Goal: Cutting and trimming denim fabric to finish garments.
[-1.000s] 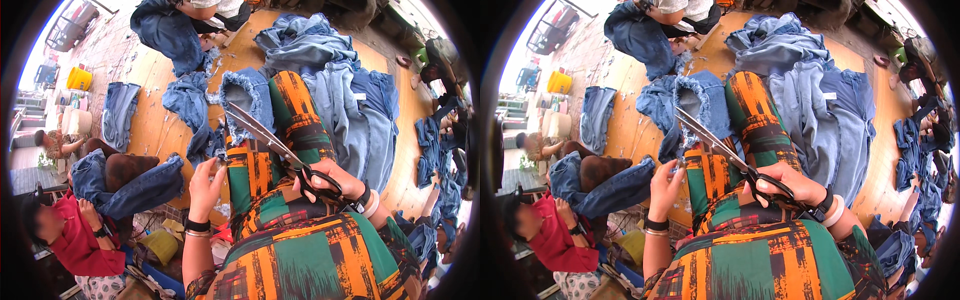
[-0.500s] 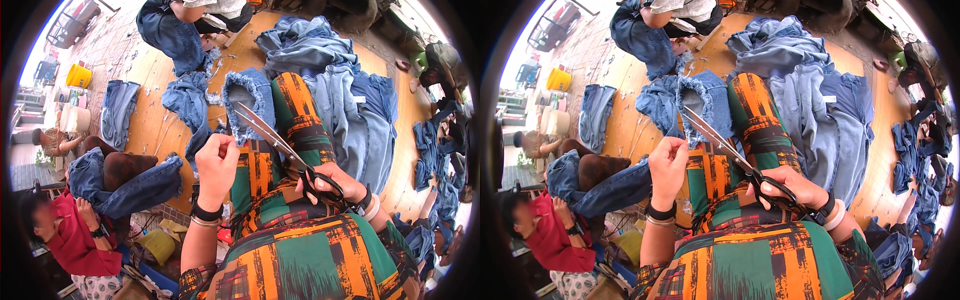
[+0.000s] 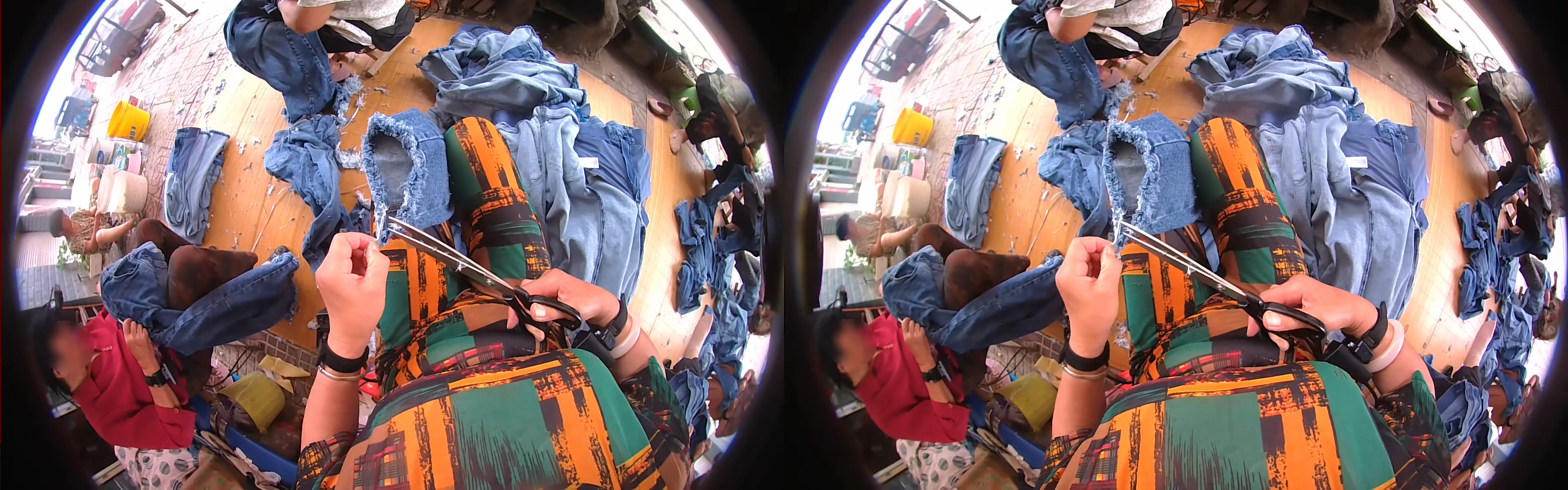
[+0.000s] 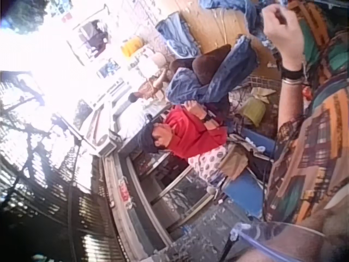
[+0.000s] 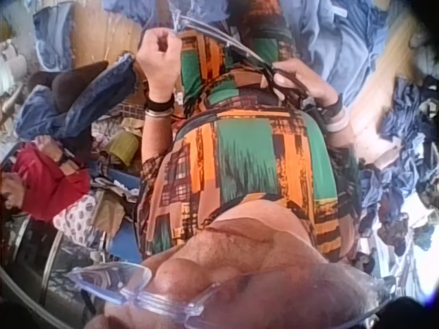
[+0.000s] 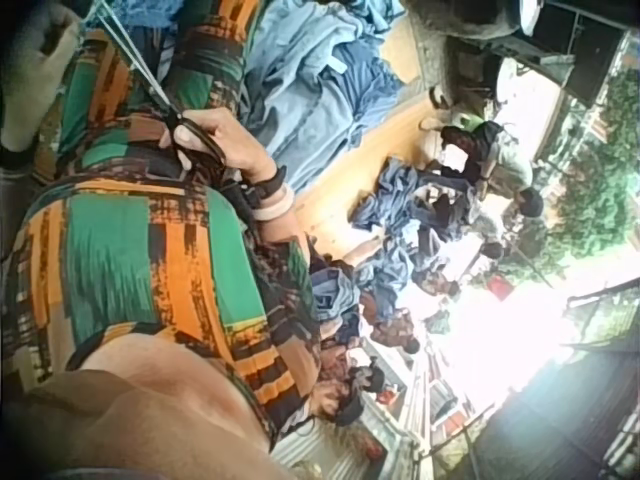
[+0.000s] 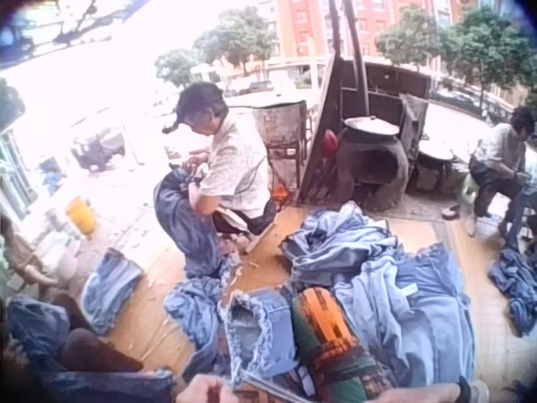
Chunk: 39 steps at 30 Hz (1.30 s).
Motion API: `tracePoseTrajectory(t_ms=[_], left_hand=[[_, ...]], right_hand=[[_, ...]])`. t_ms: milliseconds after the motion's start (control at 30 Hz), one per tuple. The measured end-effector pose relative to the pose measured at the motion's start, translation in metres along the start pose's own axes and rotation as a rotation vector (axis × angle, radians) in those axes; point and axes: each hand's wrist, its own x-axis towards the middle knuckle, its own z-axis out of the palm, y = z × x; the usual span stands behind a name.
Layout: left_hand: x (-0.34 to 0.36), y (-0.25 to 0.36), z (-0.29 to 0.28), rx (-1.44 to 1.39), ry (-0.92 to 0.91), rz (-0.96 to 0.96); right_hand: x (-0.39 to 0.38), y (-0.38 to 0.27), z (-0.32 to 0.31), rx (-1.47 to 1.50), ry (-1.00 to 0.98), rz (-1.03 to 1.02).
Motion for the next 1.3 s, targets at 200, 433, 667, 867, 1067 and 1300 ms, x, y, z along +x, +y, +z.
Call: tracePoseTrajectory(t_ms=[200,433,667,867,1067,1300], left_hand=[[-0.007,-0.003,0.007,0.068,0.102,0.145],[-0.005,-0.009,0.003,0.143,0.070,0.203],[0.021,0.003,0.000,0.011,0.052,-0.007],[0.034,0.007,0.012,0.436,-0.146,-0.138],[0.030,-0.005,0.015,0.464,-0.137,-0.045],[0.017,-0.008,0.008,0.116,0.057,-0.064]], right_hand=[[0.008,0.000,-0.001,-0.080,-0.030,-0.033],[0.006,-0.007,-0.001,-0.013,-0.018,0.021],[-0.003,-0.008,0.000,-0.032,0.066,0.005],[-0.004,-0.012,0.001,-0.011,0.083,0.004],[-0.002,-0.008,0.001,0.003,0.089,-0.011],[0.003,-0.011,-0.001,-0.024,0.054,-0.014]])
